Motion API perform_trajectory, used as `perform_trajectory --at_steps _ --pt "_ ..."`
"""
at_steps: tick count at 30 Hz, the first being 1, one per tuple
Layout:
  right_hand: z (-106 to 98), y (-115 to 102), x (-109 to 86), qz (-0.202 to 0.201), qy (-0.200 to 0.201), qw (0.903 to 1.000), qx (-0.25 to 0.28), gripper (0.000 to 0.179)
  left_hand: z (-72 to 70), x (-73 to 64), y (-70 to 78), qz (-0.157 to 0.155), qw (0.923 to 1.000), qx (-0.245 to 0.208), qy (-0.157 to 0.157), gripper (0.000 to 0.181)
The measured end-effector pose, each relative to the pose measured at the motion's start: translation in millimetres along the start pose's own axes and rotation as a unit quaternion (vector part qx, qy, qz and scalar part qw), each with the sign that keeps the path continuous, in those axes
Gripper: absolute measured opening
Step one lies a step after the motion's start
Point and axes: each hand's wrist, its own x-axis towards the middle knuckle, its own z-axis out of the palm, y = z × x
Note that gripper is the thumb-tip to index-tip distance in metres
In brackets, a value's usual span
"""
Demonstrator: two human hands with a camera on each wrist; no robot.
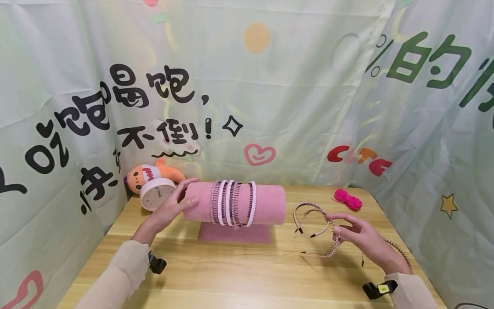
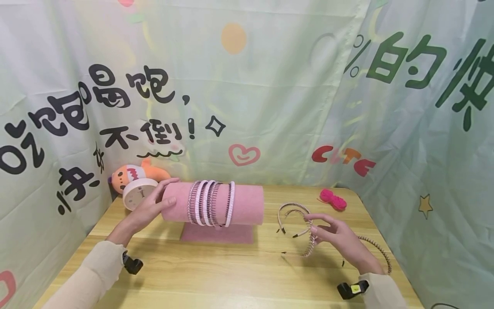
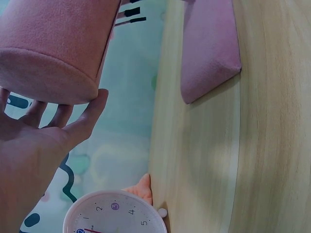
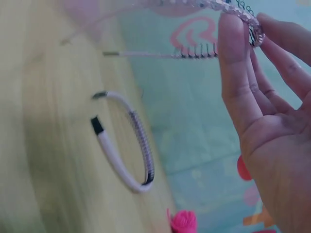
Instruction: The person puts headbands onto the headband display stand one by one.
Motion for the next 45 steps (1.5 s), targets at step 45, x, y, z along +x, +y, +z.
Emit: perform_trajectory --at_steps 45 --pt "72.9 -62.1 84.9 -0.038 0.027 0.9951 0.087 0.050 -0.5 -0.1 -0.8 -0.001 1.0000 -0.002 -0.002 0.069"
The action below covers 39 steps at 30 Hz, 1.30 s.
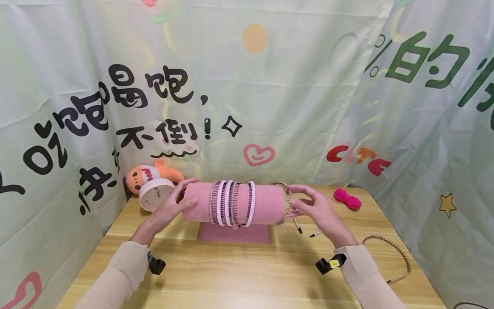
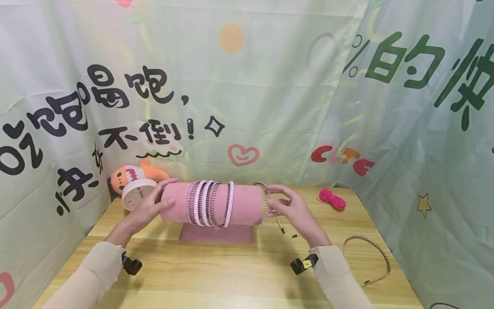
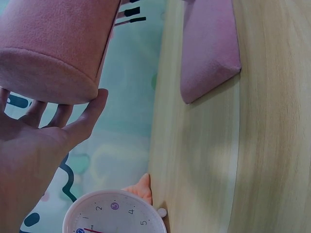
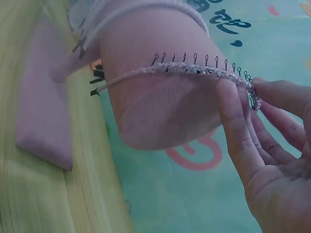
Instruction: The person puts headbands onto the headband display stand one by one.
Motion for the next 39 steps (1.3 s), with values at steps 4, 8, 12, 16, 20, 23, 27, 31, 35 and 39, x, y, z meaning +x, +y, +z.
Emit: perform_trajectory --at_steps 4,8,12,16,20,23,27,31,35,39 --pt "7.7 -2.9 4.4 0.003 -0.003 0.9999 0.014 0.053 -0.3 -0.2 0.1 -0.002 1.0000 0.005 0.000 0.069" --pt "13.6 -2.6 8.2 0.017 0.009 0.9998 0.005 0.053 -0.6 -0.5 0.1 -0.002 1.0000 0.008 0.001 0.068" --pt "17.2 -1.3 11.7 0.007 0.018 0.9994 -0.028 0.052 -0.9 -0.7 0.1 0.000 1.0000 0.005 0.001 0.068" --pt "15.7 2.4 12.0 -0.026 0.014 0.9964 -0.080 0.049 -0.8 -0.9 0.7 0.001 1.0000 0.005 0.003 0.068" --pt "9.8 8.6 7.1 -0.059 -0.010 0.9924 -0.108 0.052 -0.3 -0.6 1.8 0.000 1.0000 0.009 0.001 0.068" --pt "6.8 12.8 4.6 -0.077 -0.037 0.9903 -0.109 0.058 -0.4 -0.3 2.1 -0.001 1.0000 0.010 0.001 0.068" --pt "7.6 15.1 5.7 -0.089 -0.057 0.9888 -0.106 0.062 -0.8 -0.7 2.0 -0.002 1.0000 0.006 0.003 0.068" --pt "12.1 13.6 8.7 -0.101 -0.051 0.9859 -0.123 0.059 -0.8 -0.9 1.4 -0.001 1.0000 0.006 0.001 0.068" --pt "17.7 8.7 12.0 -0.103 -0.042 0.9826 -0.149 0.058 -0.5 -0.7 1.3 0.000 0.9999 0.010 0.001 0.068" --pt "22.5 5.8 15.3 -0.107 -0.047 0.9811 -0.154 0.057 -0.4 -0.5 1.2 0.000 0.9999 0.013 0.002 0.069"
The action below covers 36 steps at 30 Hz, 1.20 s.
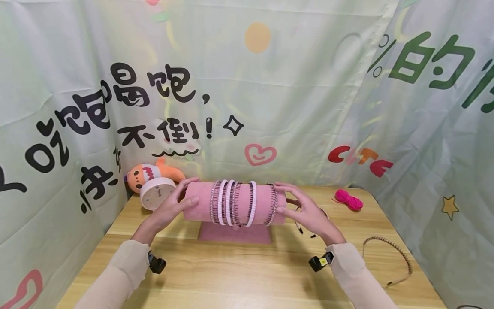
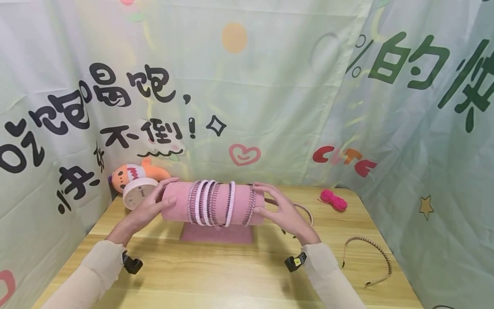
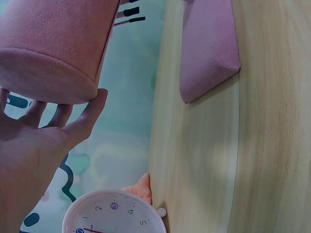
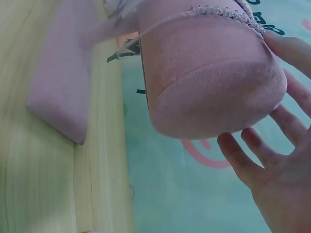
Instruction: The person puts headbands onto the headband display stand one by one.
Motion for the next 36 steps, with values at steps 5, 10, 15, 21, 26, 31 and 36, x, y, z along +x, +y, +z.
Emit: perform_trajectory --at_steps 5,10,15,21,26,31,36 --pt "4.5 -3.0 5.3 -0.003 -0.004 0.9999 -0.010 0.056 0.1 0.0 0.5 0.000 1.0000 0.002 0.000 0.068" --pt "10.8 -7.7 11.6 0.000 -0.003 0.9997 -0.025 0.056 0.5 0.3 0.1 -0.002 1.0000 -0.002 -0.001 0.069" --pt "16.7 -10.2 17.3 0.002 0.001 0.9987 -0.051 0.057 0.4 0.5 -0.6 -0.003 1.0000 -0.005 -0.003 0.069" --pt "23.0 -12.4 22.8 -0.018 0.002 0.9976 -0.067 0.058 0.6 -0.2 0.7 -0.002 1.0000 -0.005 -0.002 0.067" --pt "26.4 -12.5 26.2 -0.024 0.002 0.9971 -0.072 0.057 0.6 -0.3 1.2 -0.003 1.0000 -0.004 -0.001 0.067" --pt "26.8 -11.8 26.1 -0.026 0.003 0.9973 -0.068 0.058 0.4 -0.7 1.6 -0.004 1.0000 -0.001 0.002 0.067" --pt "22.5 -7.5 22.3 -0.012 0.015 0.9984 -0.052 0.058 0.7 -0.7 1.5 -0.004 1.0000 0.000 0.003 0.068"
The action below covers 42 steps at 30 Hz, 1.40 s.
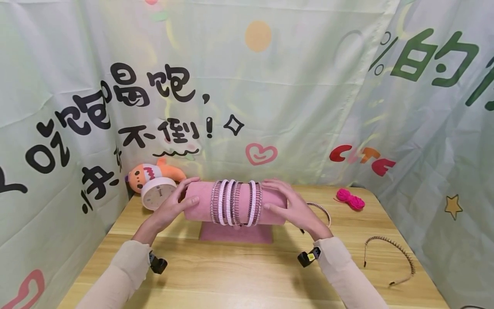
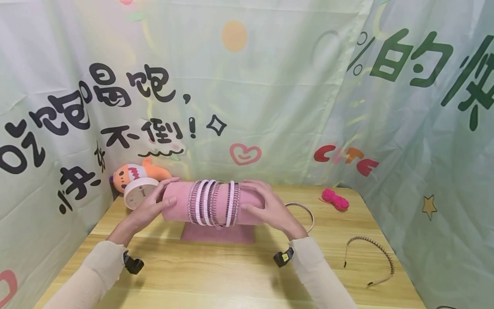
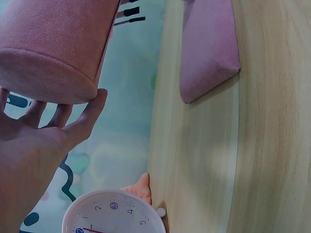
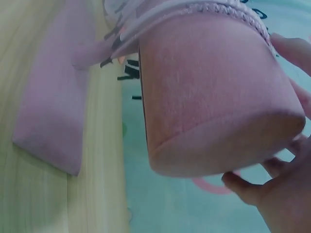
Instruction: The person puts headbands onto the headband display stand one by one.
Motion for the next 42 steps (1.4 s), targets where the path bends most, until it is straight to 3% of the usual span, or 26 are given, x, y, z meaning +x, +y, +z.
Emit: perform_trajectory --at_steps 12,25,35,42 --pt "-31.0 27.3 -15.3 0.045 0.029 0.9955 0.078 0.049 -0.4 0.7 -1.4 -0.001 1.0000 -0.002 0.000 0.067" --pt "-63.6 64.5 -36.3 0.108 0.055 0.9920 0.035 0.048 -1.2 0.7 -2.1 -0.003 1.0000 0.001 0.000 0.067" --pt "-79.5 95.3 -54.0 0.114 0.081 0.9902 0.005 0.045 -1.6 0.3 -1.3 -0.003 1.0000 -0.003 -0.002 0.067" --pt "-88.6 112.5 -64.3 0.148 0.083 0.9853 -0.021 0.048 -0.6 0.1 0.5 -0.001 1.0000 -0.006 -0.002 0.068"
